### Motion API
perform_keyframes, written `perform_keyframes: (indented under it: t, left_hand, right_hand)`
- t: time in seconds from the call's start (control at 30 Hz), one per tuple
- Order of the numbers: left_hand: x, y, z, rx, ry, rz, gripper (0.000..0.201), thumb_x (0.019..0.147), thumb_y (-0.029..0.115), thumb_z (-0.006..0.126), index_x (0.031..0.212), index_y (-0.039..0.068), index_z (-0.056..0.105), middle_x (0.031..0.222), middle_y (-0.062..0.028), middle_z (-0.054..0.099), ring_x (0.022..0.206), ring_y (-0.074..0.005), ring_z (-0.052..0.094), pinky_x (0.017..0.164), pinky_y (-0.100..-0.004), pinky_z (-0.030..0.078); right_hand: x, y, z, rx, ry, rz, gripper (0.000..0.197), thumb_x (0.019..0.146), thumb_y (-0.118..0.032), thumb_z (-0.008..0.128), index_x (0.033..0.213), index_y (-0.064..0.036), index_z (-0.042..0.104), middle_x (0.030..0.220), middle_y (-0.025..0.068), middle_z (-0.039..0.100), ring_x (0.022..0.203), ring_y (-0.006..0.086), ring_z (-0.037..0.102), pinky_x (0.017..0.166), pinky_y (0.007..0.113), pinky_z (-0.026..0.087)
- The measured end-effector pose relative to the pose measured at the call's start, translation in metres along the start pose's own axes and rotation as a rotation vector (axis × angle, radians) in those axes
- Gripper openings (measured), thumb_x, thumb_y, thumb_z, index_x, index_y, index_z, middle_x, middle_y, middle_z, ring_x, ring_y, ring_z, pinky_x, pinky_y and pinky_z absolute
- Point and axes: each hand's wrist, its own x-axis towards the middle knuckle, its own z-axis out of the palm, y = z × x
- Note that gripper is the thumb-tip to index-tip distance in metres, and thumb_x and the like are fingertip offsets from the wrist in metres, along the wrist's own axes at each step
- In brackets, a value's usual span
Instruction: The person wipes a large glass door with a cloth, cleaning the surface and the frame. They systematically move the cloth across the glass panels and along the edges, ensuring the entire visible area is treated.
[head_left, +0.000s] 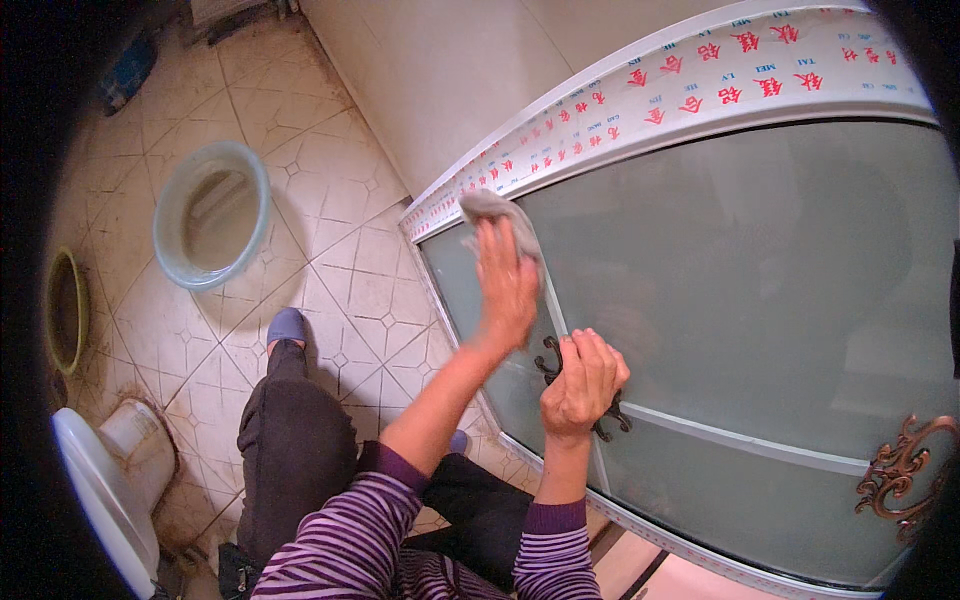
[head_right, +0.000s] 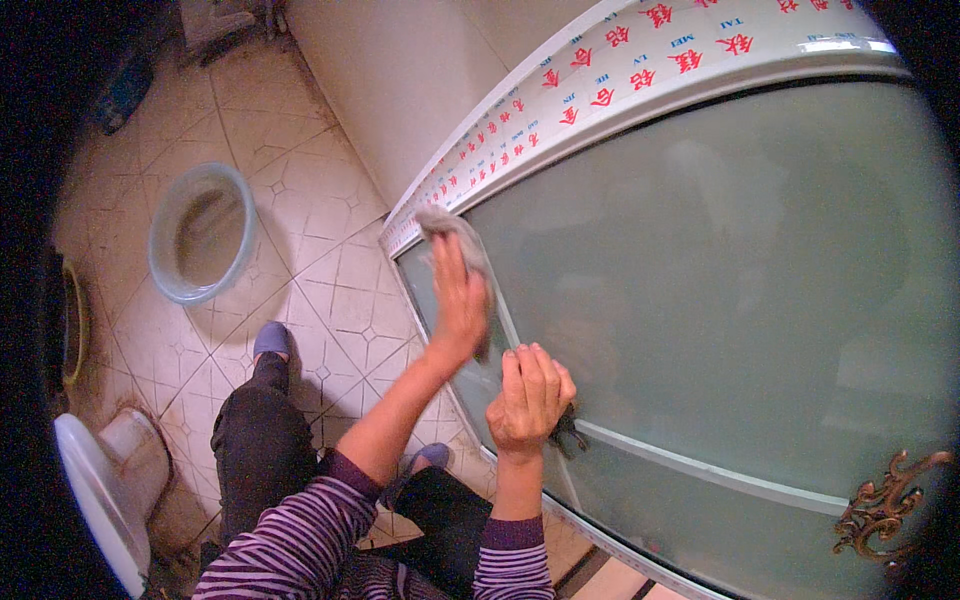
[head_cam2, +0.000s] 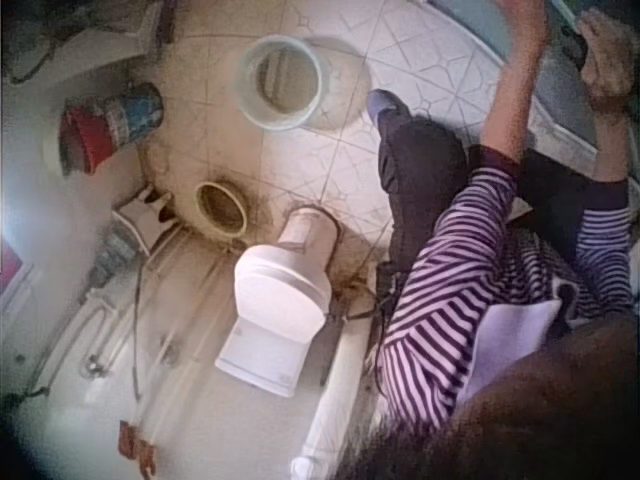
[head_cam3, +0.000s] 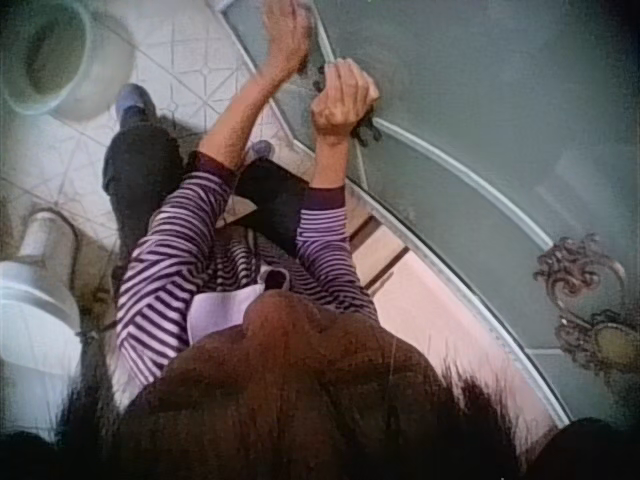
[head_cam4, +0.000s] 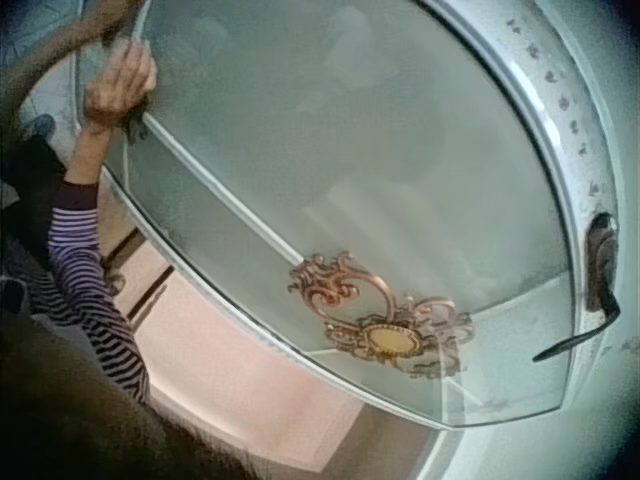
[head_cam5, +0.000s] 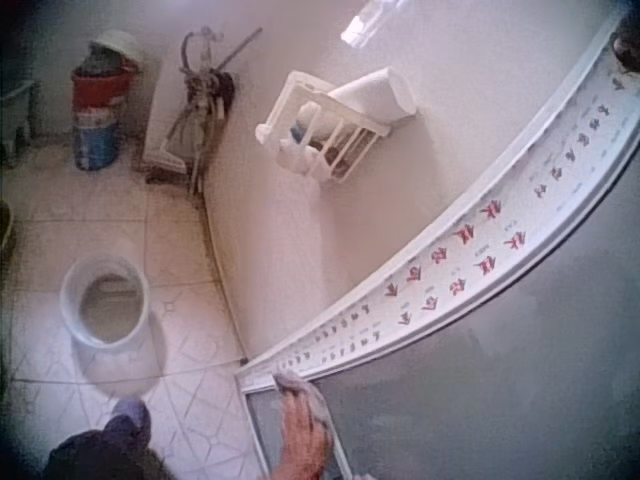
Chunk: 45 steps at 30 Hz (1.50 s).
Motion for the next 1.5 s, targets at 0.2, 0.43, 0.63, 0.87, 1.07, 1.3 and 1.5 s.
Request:
perform_keyframes:
  t: [0.2,0.43,0.63,0.87,1.07,1.3,1.5]
  left_hand:
    - [-0.005,0.011,-0.001,-0.149,0.034,-0.061,0.059,0.099,0.024,0.033,0.148,-0.004,0.015,0.154,-0.0263,0.009,0.144,-0.0394,0.008,0.116,-0.0459,0.007]
    - [0.004,-0.010,0.000,-0.101,0.042,-0.048,0.059,0.099,0.023,0.033,0.148,-0.003,0.014,0.154,-0.0279,0.008,0.144,-0.0398,0.009,0.116,-0.0439,0.009]
    - [0.005,-0.012,0.000,-0.152,0.061,-0.122,0.060,0.101,0.029,0.033,0.148,-0.003,0.015,0.153,-0.0268,0.010,0.142,-0.0418,0.012,0.114,-0.0465,0.013]
    - [-0.002,-0.029,0.005,-0.156,0.044,-0.136,0.060,0.101,0.028,0.028,0.148,-0.006,0.012,0.154,-0.0267,0.010,0.144,-0.0387,0.007,0.117,-0.0420,0.007]
    - [0.000,-0.039,-0.001,-0.194,-0.010,-0.265,0.061,0.102,0.029,0.027,0.148,-0.004,0.007,0.155,-0.0265,0.003,0.145,-0.0374,0.003,0.117,-0.0409,0.006]
    - [-0.072,-0.038,0.014,-0.187,-0.119,-0.132,0.062,0.102,0.028,0.032,0.149,-0.002,0.005,0.154,-0.0287,0.000,0.144,-0.0419,0.003,0.116,-0.0456,0.007]
    - [-0.101,-0.044,0.026,-0.169,-0.169,-0.123,0.062,0.102,0.026,0.032,0.149,-0.001,0.002,0.154,-0.0286,-0.001,0.143,-0.0441,0.001,0.115,-0.0482,0.006]
  right_hand:
    - [-0.005,0.003,0.005,-0.015,-0.016,-0.002,0.022,0.084,-0.008,0.051,0.099,-0.0037,0.067,0.100,0.0100,0.067,0.100,0.0263,0.063,0.090,0.042,0.041]
    - [0.001,0.001,0.006,-0.023,-0.001,0.008,0.021,0.083,-0.006,0.052,0.098,-0.0048,0.067,0.098,0.0088,0.067,0.096,0.0254,0.064,0.087,0.040,0.040]
    - [0.000,0.001,0.008,-0.030,-0.011,0.001,0.021,0.082,-0.005,0.052,0.096,-0.0047,0.068,0.097,0.0094,0.068,0.095,0.0253,0.064,0.087,0.040,0.040]
    - [-0.004,0.001,0.008,-0.038,-0.050,-0.012,0.020,0.083,-0.006,0.051,0.095,-0.0033,0.067,0.097,0.0102,0.067,0.096,0.0254,0.064,0.089,0.042,0.039]
    - [-0.005,-0.006,0.011,0.026,-0.053,-0.011,0.019,0.081,0.001,0.053,0.093,-0.0021,0.067,0.094,0.0104,0.067,0.093,0.0269,0.064,0.090,0.042,0.040]
    - [-0.011,0.000,0.007,0.036,-0.038,0.005,0.018,0.081,0.001,0.054,0.092,-0.0021,0.068,0.093,0.0104,0.067,0.092,0.0270,0.064,0.089,0.043,0.041]
    - [-0.019,0.002,0.003,0.029,-0.041,0.016,0.017,0.082,0.000,0.054,0.092,-0.0022,0.068,0.093,0.0106,0.067,0.092,0.0273,0.064,0.088,0.042,0.042]
